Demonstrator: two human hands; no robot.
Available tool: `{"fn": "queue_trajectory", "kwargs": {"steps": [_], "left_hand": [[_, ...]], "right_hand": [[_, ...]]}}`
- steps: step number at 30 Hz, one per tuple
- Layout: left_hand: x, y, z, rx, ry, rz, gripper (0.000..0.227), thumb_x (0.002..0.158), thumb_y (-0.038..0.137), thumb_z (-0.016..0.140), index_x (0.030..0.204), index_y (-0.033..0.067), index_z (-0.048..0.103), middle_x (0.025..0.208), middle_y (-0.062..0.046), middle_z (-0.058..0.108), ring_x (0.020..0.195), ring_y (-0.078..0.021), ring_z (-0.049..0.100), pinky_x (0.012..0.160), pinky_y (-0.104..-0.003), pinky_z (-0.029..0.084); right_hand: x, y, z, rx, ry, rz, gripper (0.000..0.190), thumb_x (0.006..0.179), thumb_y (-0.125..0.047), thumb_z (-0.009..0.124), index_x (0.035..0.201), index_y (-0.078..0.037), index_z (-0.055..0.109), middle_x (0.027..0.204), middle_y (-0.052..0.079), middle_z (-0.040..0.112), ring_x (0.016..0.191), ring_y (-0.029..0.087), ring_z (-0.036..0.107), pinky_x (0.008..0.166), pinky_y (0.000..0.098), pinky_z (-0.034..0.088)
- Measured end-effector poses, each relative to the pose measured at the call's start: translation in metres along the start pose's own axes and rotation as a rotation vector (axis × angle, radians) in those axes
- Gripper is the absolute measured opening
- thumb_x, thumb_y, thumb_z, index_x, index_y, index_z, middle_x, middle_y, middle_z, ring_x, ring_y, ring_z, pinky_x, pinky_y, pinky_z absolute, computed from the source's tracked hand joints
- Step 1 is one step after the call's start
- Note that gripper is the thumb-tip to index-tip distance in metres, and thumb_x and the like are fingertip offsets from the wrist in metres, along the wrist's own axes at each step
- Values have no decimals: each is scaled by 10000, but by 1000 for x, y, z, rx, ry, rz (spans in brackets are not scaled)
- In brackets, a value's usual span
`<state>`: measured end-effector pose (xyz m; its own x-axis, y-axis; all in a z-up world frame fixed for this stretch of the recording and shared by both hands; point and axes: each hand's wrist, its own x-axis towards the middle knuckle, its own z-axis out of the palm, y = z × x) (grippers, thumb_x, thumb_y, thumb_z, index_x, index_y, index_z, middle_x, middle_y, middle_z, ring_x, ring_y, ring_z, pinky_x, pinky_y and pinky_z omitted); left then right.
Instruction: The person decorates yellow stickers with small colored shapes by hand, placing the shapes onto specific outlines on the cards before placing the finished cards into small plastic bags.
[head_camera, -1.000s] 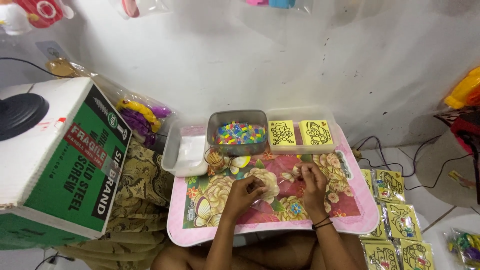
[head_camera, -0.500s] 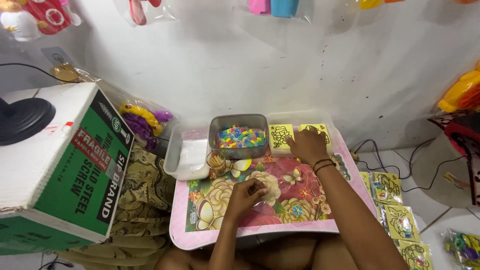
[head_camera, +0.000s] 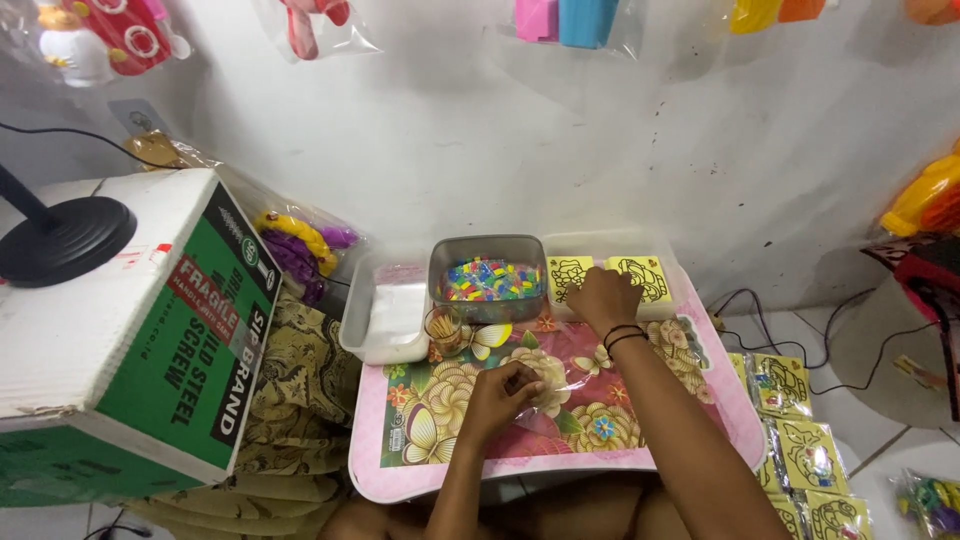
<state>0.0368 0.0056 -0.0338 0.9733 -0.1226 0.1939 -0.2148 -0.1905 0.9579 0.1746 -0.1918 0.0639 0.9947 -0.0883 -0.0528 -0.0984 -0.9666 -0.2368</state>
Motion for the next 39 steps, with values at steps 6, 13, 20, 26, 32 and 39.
{"fn": "queue_trajectory", "kwargs": {"steps": [6, 13, 20, 26, 32, 39], "left_hand": [[-2, 10, -3, 4, 1, 4, 109, 815, 166, 836, 890, 108, 784, 648, -100, 678, 565, -186, 579, 536, -304, 452], [-2, 19, -4, -8, 5, 8, 114, 814, 172, 840, 882, 106, 777, 629, -85, 650, 553, -170, 557, 536, -293, 442], [-5, 39, -5, -51, -7, -121, 78, 844, 100, 808, 882, 44, 769, 642, 10, 629, 538, -74, 464, 514, -231, 374], [-6, 45, -5, -41, 1, -118, 76, 841, 95, 810, 868, 35, 773, 607, 9, 596, 518, -75, 437, 500, -234, 354], [-5, 41, -4, -31, 9, -80, 65, 835, 85, 801, 868, 35, 778, 614, 19, 597, 534, -70, 430, 508, -230, 348], [-6, 45, -5, 16, 6, -91, 80, 834, 108, 815, 845, 54, 757, 610, 19, 588, 534, -82, 417, 521, -249, 341]], "right_hand": [[2, -10, -3, 53, -13, 65, 480, 877, -388, 600, 1146, -15, 738, 1103, 237, 746, 1114, 462, 675, 898, 590, 497], [-4, -11, -6, 54, 9, 62, 343, 854, -226, 654, 1065, 23, 758, 1029, 237, 757, 1067, 469, 703, 872, 592, 531], [-1, -3, -3, -11, 216, 103, 362, 759, -376, 855, 900, -55, 768, 781, 128, 729, 710, 304, 709, 656, 445, 561], [-1, -4, 3, 23, 208, 129, 302, 767, -313, 833, 916, -65, 746, 797, 114, 719, 717, 293, 696, 658, 437, 546], [2, 1, 12, 68, 290, 45, 347, 824, -225, 744, 1077, -22, 622, 940, 155, 687, 873, 351, 673, 709, 507, 568], [2, 4, 10, 379, 335, -108, 74, 867, -138, 633, 822, -158, 577, 623, -23, 588, 673, 235, 588, 813, 425, 451]]}}
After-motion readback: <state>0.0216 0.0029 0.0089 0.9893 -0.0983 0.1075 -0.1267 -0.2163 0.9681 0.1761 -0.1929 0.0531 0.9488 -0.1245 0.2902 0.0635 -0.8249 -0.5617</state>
